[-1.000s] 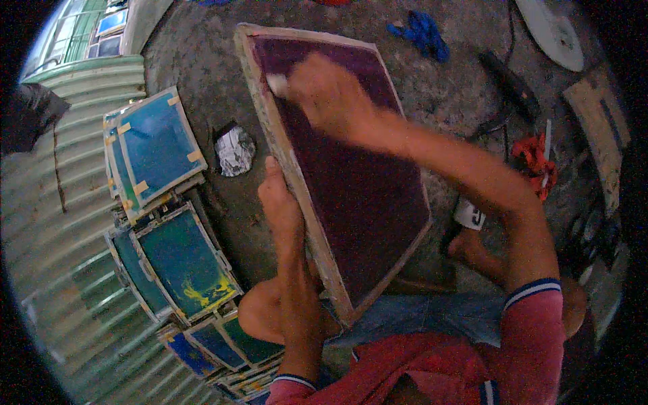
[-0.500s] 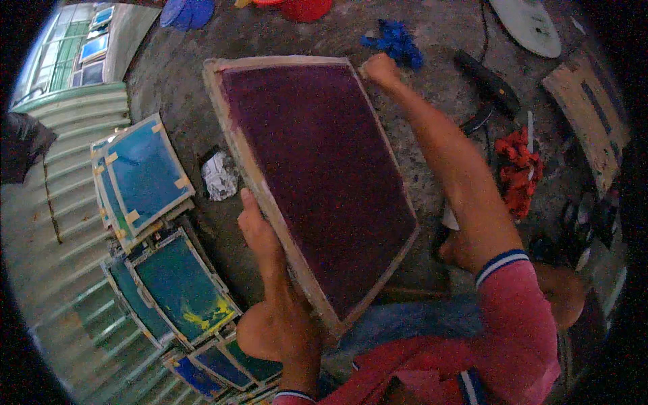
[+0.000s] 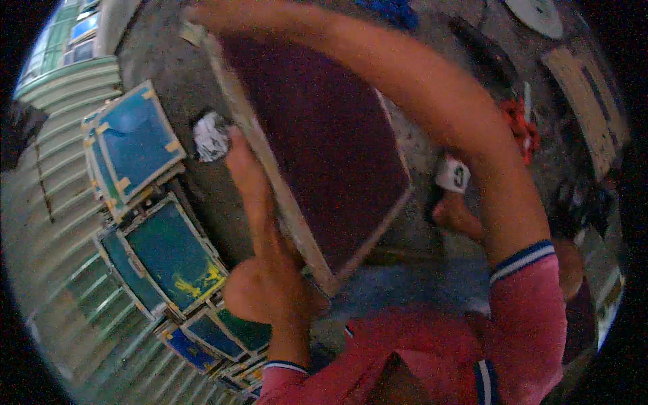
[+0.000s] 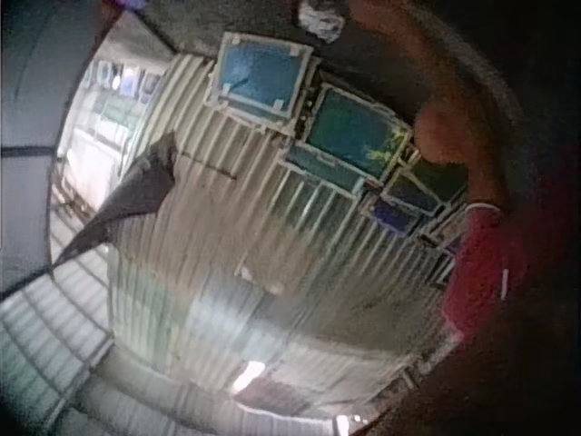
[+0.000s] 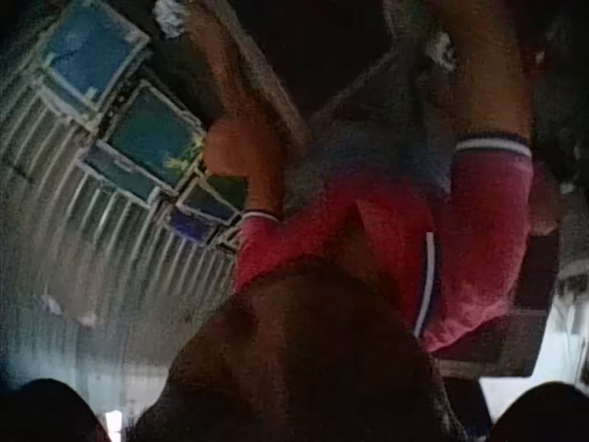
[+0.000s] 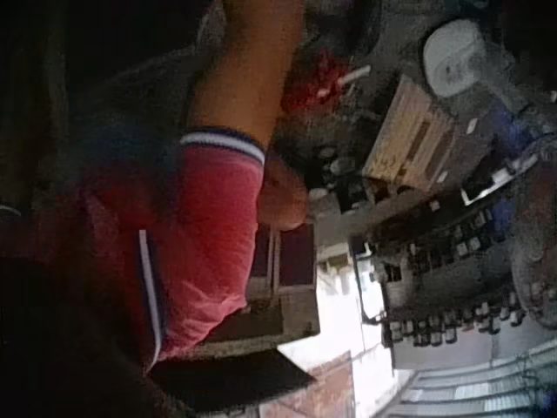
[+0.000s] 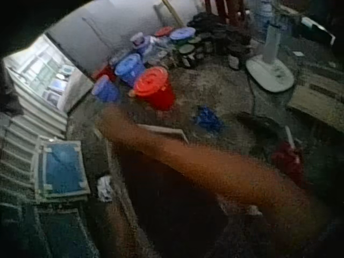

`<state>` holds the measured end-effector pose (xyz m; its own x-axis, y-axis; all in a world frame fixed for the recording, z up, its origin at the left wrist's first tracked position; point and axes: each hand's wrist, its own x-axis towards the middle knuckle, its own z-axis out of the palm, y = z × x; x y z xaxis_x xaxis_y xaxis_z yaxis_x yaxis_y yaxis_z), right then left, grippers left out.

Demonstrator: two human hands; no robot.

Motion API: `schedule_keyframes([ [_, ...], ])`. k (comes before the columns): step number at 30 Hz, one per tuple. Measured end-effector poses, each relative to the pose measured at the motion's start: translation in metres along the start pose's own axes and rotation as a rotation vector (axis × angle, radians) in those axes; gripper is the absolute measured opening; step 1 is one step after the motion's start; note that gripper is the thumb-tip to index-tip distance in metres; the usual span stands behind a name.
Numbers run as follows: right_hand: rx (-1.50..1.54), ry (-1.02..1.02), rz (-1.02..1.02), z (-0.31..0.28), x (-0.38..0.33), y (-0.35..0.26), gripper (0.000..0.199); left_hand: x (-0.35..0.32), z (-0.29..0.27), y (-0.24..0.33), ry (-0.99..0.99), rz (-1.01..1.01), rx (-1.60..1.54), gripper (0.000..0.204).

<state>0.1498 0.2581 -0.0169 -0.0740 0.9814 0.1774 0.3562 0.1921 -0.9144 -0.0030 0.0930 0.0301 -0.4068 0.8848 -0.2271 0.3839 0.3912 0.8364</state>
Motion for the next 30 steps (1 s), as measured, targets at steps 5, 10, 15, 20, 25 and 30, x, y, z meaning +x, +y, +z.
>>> schedule_keyframes([
  [5,0.076,0.108,0.006,-0.060,-0.018,0.055,0.033,0.022,-0.008,-0.016,0.045,-0.037,0.131,0.058],
  [10,-0.464,0.105,0.486,-0.046,-0.227,0.193,0.025,0.039,-0.004,-0.040,-0.093,0.053,-0.012,0.052],
  [15,-0.355,0.161,0.582,-0.012,-0.324,0.149,0.023,0.032,-0.004,-0.024,-0.082,0.024,-0.015,0.053],
  [20,-0.099,0.134,0.526,0.001,-0.314,0.008,0.018,0.047,-0.018,-0.021,0.133,0.213,0.328,0.061],
  [25,0.110,0.187,-0.178,-0.052,-0.322,-0.116,0.015,-0.013,0.080,0.054,-0.021,-0.187,0.119,0.061],
  [30,0.139,0.953,0.114,-0.270,-0.367,-0.175,0.017,-0.005,0.030,0.153,0.170,-0.818,0.227,0.060],
])
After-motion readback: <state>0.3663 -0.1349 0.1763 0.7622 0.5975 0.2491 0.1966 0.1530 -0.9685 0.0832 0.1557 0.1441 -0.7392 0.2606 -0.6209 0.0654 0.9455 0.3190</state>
